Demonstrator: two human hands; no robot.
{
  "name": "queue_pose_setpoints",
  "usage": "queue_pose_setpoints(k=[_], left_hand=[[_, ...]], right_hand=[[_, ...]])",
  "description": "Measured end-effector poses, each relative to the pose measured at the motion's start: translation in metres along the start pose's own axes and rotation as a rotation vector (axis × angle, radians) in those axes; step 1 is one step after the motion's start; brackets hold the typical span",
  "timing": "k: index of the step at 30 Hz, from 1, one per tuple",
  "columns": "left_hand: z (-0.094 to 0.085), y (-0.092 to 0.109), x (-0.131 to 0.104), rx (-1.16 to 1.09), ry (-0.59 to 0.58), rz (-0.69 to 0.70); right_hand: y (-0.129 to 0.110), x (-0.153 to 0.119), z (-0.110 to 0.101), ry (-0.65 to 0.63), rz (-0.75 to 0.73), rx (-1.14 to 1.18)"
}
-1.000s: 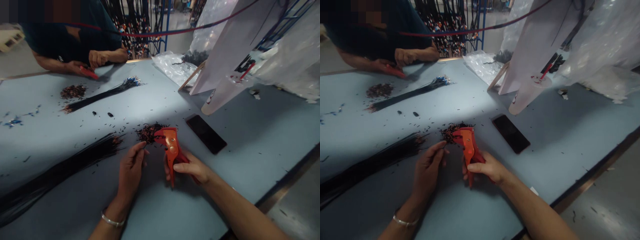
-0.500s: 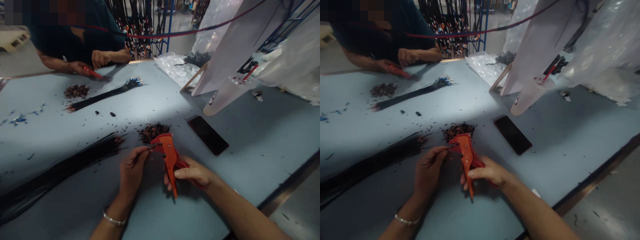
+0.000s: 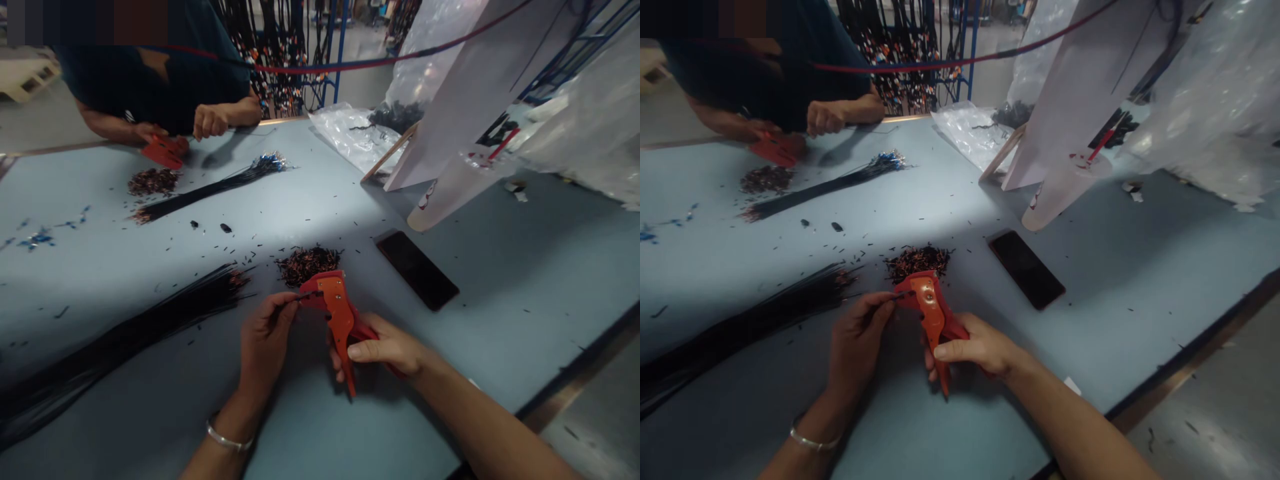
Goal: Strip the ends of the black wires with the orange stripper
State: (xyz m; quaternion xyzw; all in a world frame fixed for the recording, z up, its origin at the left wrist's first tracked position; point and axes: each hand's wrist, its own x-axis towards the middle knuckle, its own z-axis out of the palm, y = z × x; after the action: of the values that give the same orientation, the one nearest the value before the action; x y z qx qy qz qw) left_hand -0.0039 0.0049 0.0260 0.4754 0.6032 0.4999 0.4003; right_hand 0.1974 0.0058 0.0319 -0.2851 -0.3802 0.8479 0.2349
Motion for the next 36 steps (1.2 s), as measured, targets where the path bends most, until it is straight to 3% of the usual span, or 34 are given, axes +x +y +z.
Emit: queue_pose_setpoints(k=[10,16,25,36], left_hand=[[0.0011,-0.0004,-0.0022,0.044,-0.015,0.027],[-0.0010,0.0019,-0.0012,0.062,0.041,0.010],[-0.0012,-0.0002,-0.0011,0.101,-0.001,0.036],[-0.0022,0.0004,-0.0004,0.131,-0.010,0.028]], right_hand=[[0.0020,0.0015,0.0027,0.044,-0.030,-0.004],[0.0018,0.0011,0.0031,0.032,-0.033,-0.017],[0.0029,0.0008,0.0033,0.013,-0.021,-0.027],[0.0095,0.0024,0.0051,0.083,-0.016,-0.105]])
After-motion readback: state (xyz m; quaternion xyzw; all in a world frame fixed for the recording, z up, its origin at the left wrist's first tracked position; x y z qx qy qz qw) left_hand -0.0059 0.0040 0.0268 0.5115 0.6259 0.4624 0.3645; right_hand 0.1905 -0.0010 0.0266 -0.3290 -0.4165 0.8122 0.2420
